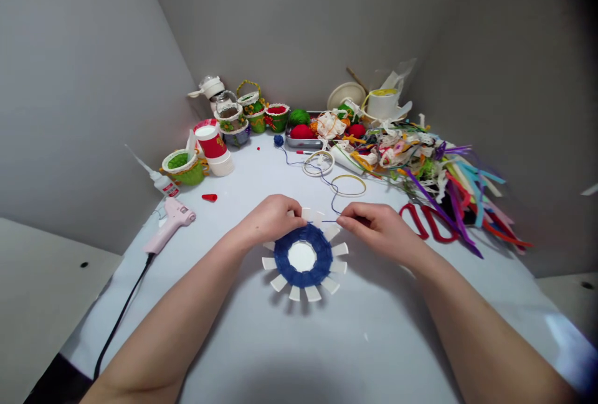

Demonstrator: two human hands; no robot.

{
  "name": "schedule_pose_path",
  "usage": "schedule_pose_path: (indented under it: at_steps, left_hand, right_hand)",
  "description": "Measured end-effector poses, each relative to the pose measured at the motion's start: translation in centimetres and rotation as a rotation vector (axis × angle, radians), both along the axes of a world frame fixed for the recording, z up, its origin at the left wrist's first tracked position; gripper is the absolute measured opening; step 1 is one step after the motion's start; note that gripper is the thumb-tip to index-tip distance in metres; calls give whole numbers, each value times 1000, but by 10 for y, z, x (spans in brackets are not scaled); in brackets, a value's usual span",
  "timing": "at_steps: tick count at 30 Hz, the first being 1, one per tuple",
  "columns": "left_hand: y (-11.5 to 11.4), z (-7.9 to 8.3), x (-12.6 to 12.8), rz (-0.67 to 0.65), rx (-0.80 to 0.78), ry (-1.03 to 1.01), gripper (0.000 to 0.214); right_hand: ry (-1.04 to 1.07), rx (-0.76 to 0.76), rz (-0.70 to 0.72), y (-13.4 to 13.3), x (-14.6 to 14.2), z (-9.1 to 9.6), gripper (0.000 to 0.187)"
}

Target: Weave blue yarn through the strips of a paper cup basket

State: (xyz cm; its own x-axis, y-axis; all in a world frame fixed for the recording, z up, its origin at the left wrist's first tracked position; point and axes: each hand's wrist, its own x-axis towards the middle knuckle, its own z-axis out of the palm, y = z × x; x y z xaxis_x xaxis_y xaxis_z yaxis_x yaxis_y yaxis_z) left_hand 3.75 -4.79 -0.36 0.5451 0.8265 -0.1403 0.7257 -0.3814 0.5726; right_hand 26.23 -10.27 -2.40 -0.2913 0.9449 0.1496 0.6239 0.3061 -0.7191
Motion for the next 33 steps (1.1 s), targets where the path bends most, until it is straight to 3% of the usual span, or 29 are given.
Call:
schedule_pose_path:
  at_steps: [8,13,21,25,29,33]
  left_hand:
    - [2,-4,-1,29,-18,7,23]
    - [7,-5,-6,105,-47,-35,26]
    - [14,-9,-11,277,-152,-191,30]
    - [11,-5,-8,332,-176,-189,30]
    - [12,-4,-9,288,-157,-162,30]
    - [14,0,-15,140,-124,-78,28]
  right_hand:
    - [2,195,62,-10,-9,7,19]
    - [-47,317,122,-6,-5,3,24]
    - [-208,221,92,3,-10,-11,39]
    - [-176,191,46,3,-13,-14,40]
    - [-97,151,29,2,-15,-16,39]
    - [-57,139,57,1,-17,-17,39]
